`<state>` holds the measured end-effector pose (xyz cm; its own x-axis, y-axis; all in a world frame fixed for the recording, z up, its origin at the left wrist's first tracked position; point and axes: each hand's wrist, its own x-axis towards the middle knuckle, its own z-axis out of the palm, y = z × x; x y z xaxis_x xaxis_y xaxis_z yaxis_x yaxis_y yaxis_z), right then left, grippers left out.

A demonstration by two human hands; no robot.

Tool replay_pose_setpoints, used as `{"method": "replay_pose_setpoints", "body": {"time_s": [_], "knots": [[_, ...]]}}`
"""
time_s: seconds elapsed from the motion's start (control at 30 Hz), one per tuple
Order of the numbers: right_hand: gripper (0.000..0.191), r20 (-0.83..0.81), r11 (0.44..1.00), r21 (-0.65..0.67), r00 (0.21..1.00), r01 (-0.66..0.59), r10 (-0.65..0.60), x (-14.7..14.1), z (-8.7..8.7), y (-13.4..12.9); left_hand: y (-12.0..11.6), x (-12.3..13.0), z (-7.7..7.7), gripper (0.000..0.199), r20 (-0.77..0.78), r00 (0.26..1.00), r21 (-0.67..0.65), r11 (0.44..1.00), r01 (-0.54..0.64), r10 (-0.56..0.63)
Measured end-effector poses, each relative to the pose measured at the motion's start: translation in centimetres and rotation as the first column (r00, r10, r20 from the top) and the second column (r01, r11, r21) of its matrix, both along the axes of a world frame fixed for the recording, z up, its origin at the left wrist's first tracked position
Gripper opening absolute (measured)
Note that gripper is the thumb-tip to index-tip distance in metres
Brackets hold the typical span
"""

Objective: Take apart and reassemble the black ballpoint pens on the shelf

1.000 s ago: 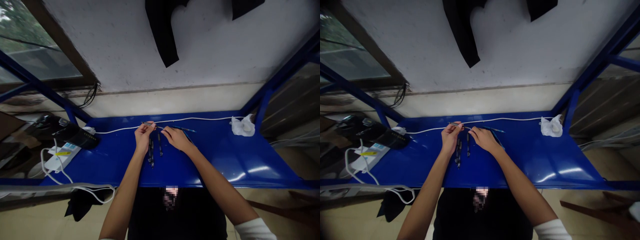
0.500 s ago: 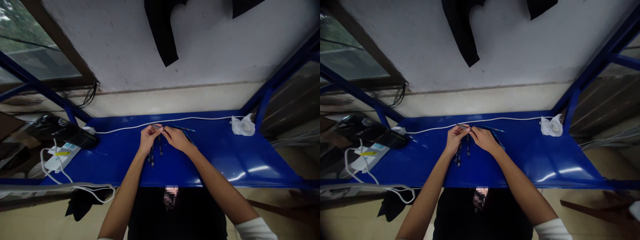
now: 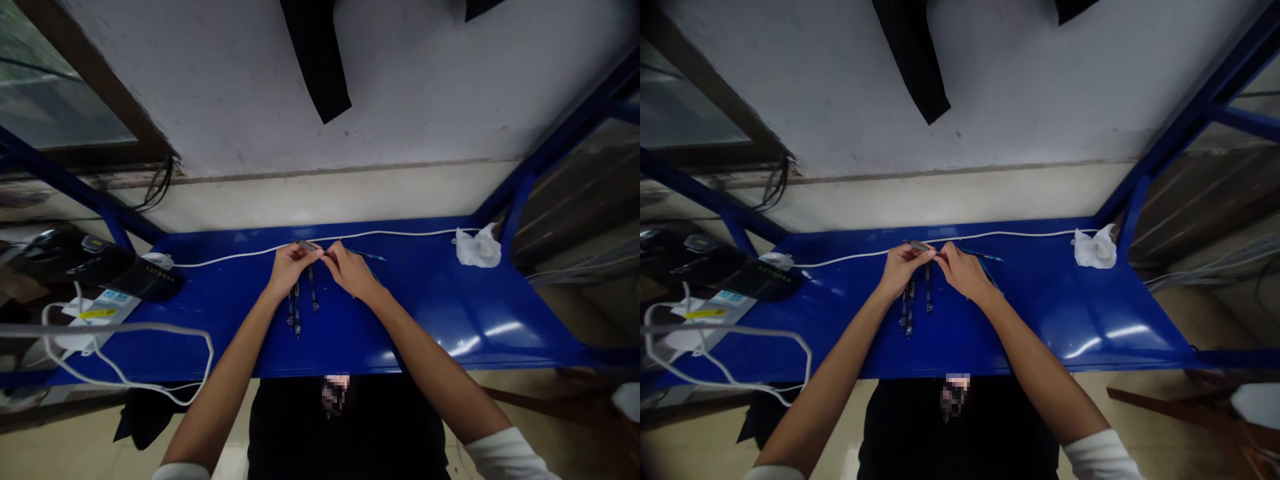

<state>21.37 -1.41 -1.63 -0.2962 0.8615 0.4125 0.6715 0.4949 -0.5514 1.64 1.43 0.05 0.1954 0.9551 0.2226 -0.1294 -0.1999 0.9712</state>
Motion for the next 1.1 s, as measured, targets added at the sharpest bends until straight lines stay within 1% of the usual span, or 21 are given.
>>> {"method": "replay_pose_setpoints", "body": {"time_s": [0.07,0.17,0.37,0.5,0.57,0.63,0.8,0.97,1.1], "knots": [[0.028,0.033,1.0,0.011,0.999,0.028,-0.028,0.2,0.0,0.2,0.9,0.0,0.2,0.023,-0.02,0.999,0.02,0.999,0.051,-0.05],[0.033,0.079,0.998,0.039,0.995,0.058,-0.061,0.6,0.0,0.5,1.7,0.4,0.0,0.026,0.024,0.996,0.011,0.996,0.087,-0.087],[0.039,0.175,0.992,0.116,0.982,0.047,-0.067,1.0,0.2,0.9,1.3,1.3,-0.6,0.03,0.118,0.991,-0.038,0.997,0.07,-0.065],[0.034,0.128,0.982,0.176,0.988,0.061,-0.084,1.1,-0.2,1.1,0.7,1.7,-0.6,0.029,0.151,0.987,-0.076,0.995,0.066,-0.054],[0.031,0.103,0.98,0.183,0.99,0.078,-0.098,1.2,-0.5,1.1,0.4,2.0,-0.7,0.026,0.17,0.984,-0.086,0.995,0.056,-0.041],[0.028,0.116,0.98,0.183,0.988,0.082,-0.104,1.4,-0.6,1.1,0.1,2.4,-0.8,0.022,0.199,0.98,-0.093,0.995,0.04,-0.021],[0.025,0.193,0.972,0.223,0.974,0.073,-0.117,1.5,-0.1,1.0,-0.5,3.2,-1.1,0.021,0.252,0.967,-0.098,0.995,-0.002,0.026],[0.032,0.218,0.964,0.251,0.965,0.091,-0.148,1.3,0.4,0.8,-0.4,3.5,-1.5,0.025,0.26,0.964,-0.149,0.989,-0.021,0.06],[0.034,0.213,0.957,0.269,0.962,0.108,-0.169,1.2,0.5,0.7,0.0,3.4,-1.7,0.026,0.258,0.964,-0.139,0.99,-0.025,0.061]]}}
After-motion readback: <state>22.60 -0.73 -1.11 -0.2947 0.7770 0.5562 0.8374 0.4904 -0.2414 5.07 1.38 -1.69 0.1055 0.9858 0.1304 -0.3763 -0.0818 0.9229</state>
